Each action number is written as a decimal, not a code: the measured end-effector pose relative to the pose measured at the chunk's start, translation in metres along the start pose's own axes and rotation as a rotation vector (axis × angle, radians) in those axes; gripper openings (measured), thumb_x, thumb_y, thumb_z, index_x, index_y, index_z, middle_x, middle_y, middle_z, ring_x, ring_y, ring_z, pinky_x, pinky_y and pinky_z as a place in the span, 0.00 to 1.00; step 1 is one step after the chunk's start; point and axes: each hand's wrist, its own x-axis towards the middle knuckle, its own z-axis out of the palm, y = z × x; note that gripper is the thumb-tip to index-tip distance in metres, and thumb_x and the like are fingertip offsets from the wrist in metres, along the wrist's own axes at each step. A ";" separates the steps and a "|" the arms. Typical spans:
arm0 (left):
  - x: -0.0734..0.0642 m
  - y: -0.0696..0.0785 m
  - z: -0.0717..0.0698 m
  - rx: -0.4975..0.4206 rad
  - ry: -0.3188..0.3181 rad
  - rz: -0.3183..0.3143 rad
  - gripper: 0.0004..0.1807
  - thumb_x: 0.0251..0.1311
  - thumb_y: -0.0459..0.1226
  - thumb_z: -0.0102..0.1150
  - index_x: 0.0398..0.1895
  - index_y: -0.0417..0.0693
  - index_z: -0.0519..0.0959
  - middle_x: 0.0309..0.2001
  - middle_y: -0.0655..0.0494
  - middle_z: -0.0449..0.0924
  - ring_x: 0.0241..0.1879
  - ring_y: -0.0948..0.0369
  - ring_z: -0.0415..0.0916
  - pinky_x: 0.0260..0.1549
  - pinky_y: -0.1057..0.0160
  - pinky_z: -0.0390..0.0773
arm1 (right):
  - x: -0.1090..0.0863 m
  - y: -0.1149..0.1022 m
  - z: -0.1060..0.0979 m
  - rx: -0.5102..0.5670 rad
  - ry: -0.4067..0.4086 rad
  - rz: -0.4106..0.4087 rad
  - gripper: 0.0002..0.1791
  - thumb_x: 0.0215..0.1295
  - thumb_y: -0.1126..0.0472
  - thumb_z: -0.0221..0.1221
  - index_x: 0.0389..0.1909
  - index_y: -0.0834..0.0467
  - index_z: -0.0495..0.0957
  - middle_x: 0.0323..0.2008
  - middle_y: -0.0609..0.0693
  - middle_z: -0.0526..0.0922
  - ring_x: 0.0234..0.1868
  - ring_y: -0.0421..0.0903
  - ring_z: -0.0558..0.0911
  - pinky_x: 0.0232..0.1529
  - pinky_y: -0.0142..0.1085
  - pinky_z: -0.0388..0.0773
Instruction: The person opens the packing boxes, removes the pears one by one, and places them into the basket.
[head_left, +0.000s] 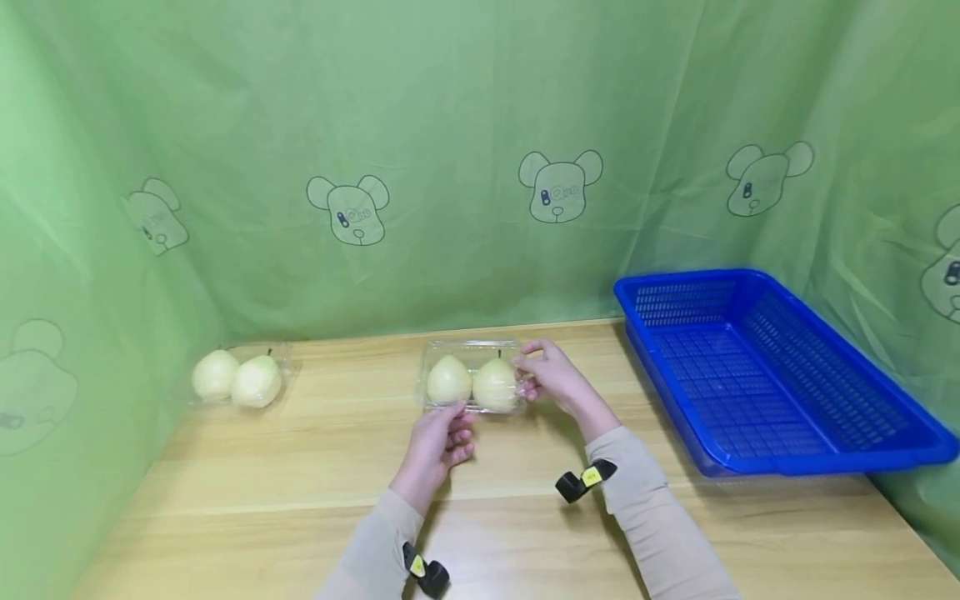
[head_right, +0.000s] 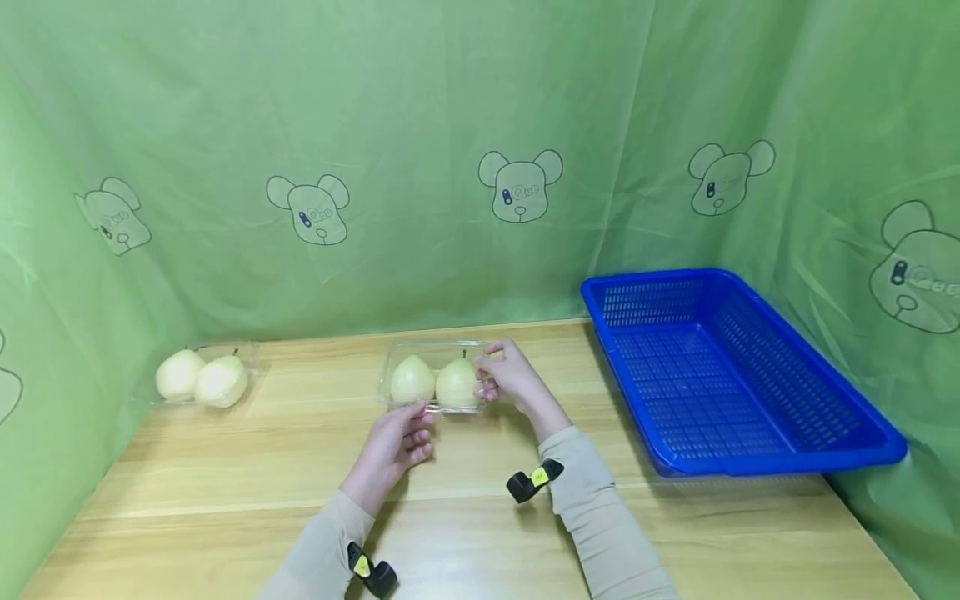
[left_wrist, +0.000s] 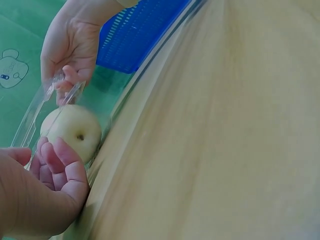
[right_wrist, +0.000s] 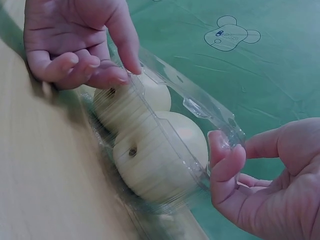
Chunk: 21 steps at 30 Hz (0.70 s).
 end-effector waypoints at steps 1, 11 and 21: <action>0.000 0.000 -0.001 -0.003 0.003 -0.001 0.12 0.64 0.42 0.57 0.42 0.42 0.78 0.27 0.62 0.82 0.23 0.68 0.72 0.26 0.69 0.78 | -0.001 0.000 -0.001 -0.007 -0.003 -0.003 0.27 0.72 0.64 0.49 0.65 0.68 0.51 0.33 0.55 0.75 0.18 0.39 0.73 0.18 0.25 0.73; 0.002 0.002 -0.002 -0.006 0.018 -0.006 0.13 0.65 0.42 0.57 0.43 0.41 0.78 0.26 0.63 0.82 0.22 0.69 0.71 0.25 0.70 0.77 | -0.013 -0.011 -0.002 -0.357 0.007 -0.071 0.40 0.65 0.53 0.61 0.72 0.62 0.53 0.51 0.64 0.76 0.35 0.48 0.79 0.37 0.38 0.83; 0.004 0.001 -0.003 -0.008 0.017 -0.013 0.13 0.64 0.42 0.58 0.42 0.40 0.80 0.23 0.64 0.83 0.21 0.69 0.71 0.23 0.70 0.77 | -0.027 -0.017 0.012 -0.710 -0.038 -0.235 0.60 0.45 0.64 0.72 0.76 0.64 0.45 0.71 0.72 0.58 0.70 0.68 0.63 0.70 0.61 0.60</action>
